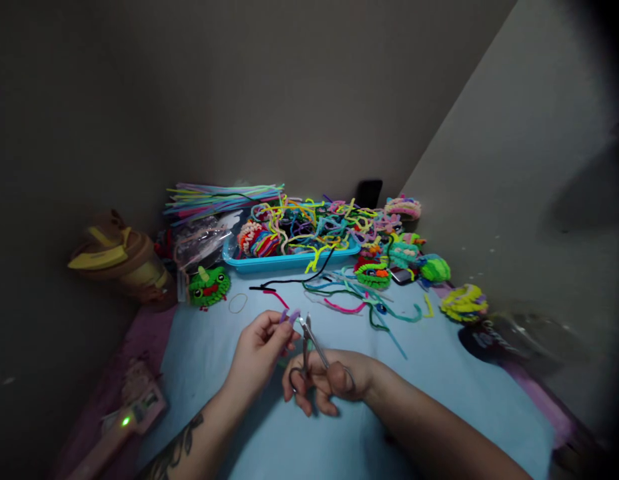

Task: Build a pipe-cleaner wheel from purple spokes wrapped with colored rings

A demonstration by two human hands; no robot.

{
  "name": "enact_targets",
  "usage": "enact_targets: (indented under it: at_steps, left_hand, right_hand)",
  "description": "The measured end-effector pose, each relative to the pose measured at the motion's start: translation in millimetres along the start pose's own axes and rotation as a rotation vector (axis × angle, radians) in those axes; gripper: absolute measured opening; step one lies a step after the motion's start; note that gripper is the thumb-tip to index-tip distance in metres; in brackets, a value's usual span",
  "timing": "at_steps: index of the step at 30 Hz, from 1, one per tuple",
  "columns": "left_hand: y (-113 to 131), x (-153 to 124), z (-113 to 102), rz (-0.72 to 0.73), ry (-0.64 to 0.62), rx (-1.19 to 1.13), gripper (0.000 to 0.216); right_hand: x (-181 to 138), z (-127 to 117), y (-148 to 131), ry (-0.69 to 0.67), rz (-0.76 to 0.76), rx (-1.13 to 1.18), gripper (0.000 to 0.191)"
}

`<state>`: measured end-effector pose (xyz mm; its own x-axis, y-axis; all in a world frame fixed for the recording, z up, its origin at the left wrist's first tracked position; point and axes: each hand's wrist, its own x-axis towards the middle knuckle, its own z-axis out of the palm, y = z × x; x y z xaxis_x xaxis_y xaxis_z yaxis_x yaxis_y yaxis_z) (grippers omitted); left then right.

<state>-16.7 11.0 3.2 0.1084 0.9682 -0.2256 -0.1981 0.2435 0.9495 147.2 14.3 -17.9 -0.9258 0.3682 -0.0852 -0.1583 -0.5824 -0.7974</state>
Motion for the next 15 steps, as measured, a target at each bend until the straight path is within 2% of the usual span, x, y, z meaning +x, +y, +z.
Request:
enact_targets:
  at_steps: [5, 11, 15]
  left_hand:
    - [-3, 1, -2, 0.051, 0.010, 0.057, 0.022]
    - [5, -7, 2, 0.204, 0.061, 0.287, 0.012]
    - [8, -12, 6, 0.160, -0.014, 0.291, 0.018]
  right_hand:
    - [0, 0, 2, 0.007, 0.000, -0.007, 0.075]
    - [1, -1, 5, 0.038, -0.016, 0.029, 0.077]
    - [1, -3, 6, 0.060, -0.032, 0.093, 0.081]
